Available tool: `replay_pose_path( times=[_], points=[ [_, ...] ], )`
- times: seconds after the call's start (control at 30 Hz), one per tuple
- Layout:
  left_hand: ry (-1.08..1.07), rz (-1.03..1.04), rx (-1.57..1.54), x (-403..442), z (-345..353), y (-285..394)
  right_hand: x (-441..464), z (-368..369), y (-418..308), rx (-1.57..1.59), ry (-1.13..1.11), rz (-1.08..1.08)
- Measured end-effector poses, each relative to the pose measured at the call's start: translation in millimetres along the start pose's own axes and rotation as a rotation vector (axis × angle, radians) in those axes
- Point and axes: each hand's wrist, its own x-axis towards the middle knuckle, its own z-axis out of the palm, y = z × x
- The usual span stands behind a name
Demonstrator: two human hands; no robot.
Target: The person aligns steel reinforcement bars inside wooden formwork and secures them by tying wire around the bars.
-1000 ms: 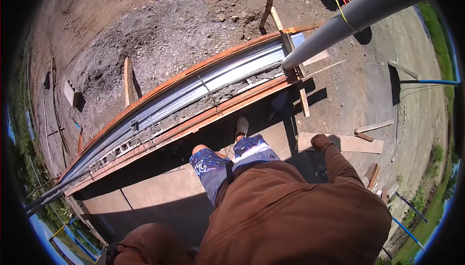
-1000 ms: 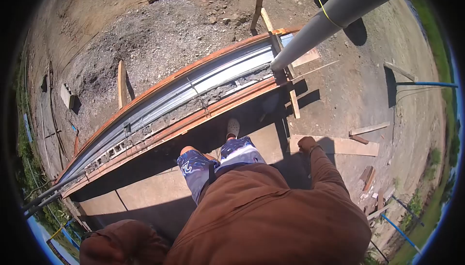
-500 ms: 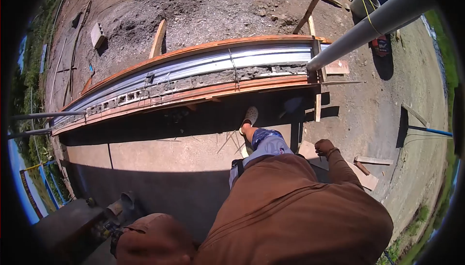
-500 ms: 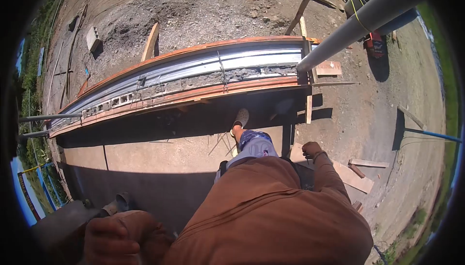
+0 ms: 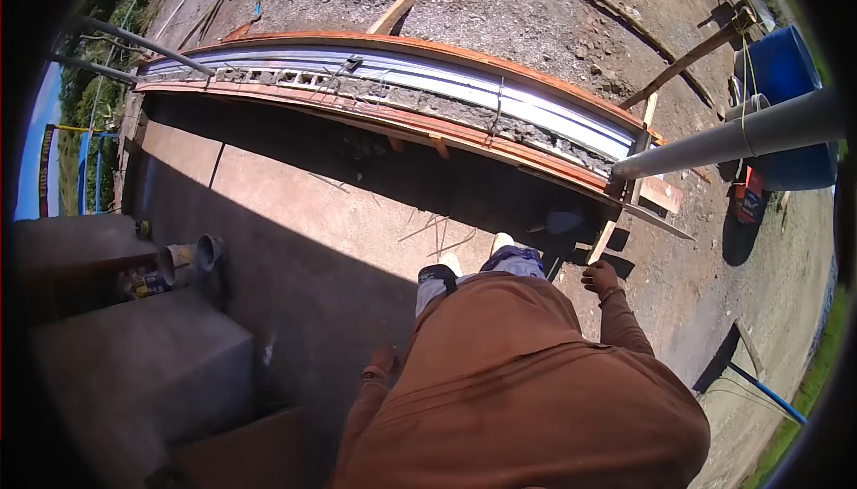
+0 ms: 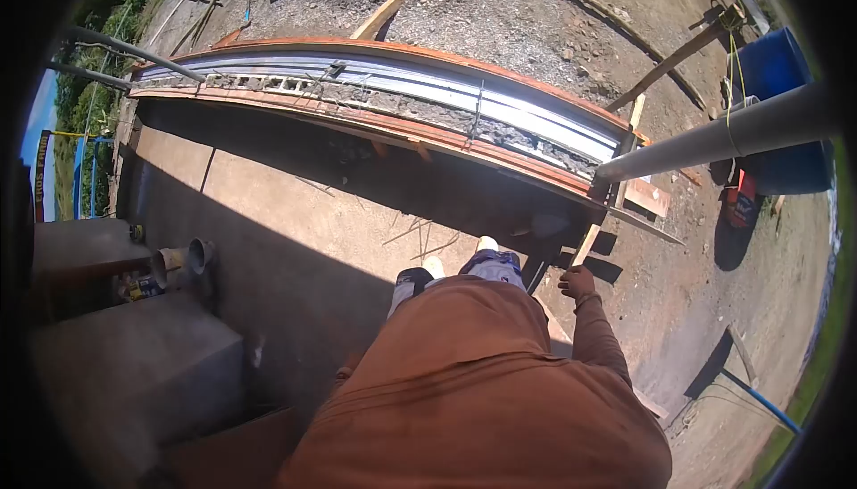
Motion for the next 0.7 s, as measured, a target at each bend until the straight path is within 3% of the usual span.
replay_pose_path(
  times=[0.07,0.2,0.33,0.37,0.43,0.53,0.57,0.63,0.7],
  points=[
    [0.059,0.222,0.420,-15,33,-26,1,-8,-18,-0.039,-0.049,0.029],
    [0.141,0.347,0.561,-13,67,5,39,-36,-24,0.147,-0.159,0.014],
    [0.339,0.592,0.835,8,34,89,74,-45,-20,0.248,-0.145,-0.019],
    [0.387,0.589,0.747,12,19,116,73,-40,-28,0.224,-0.092,0.011],
    [0.317,0.194,-0.671,19,2,161,48,-27,-57,0.307,-0.050,0.107],
    [0.333,0.205,-0.614,9,-42,232,102,-29,-30,0.497,-0.584,0.076],
    [0.357,0.184,-0.551,7,-54,252,56,-12,-60,0.498,-0.422,0.096],
    [0.306,0.162,-0.409,20,-80,279,67,1,-52,0.669,-0.587,0.078],
    [0.245,0.159,-0.316,36,-106,305,56,15,-49,0.736,-0.519,0.054]
  ],
)
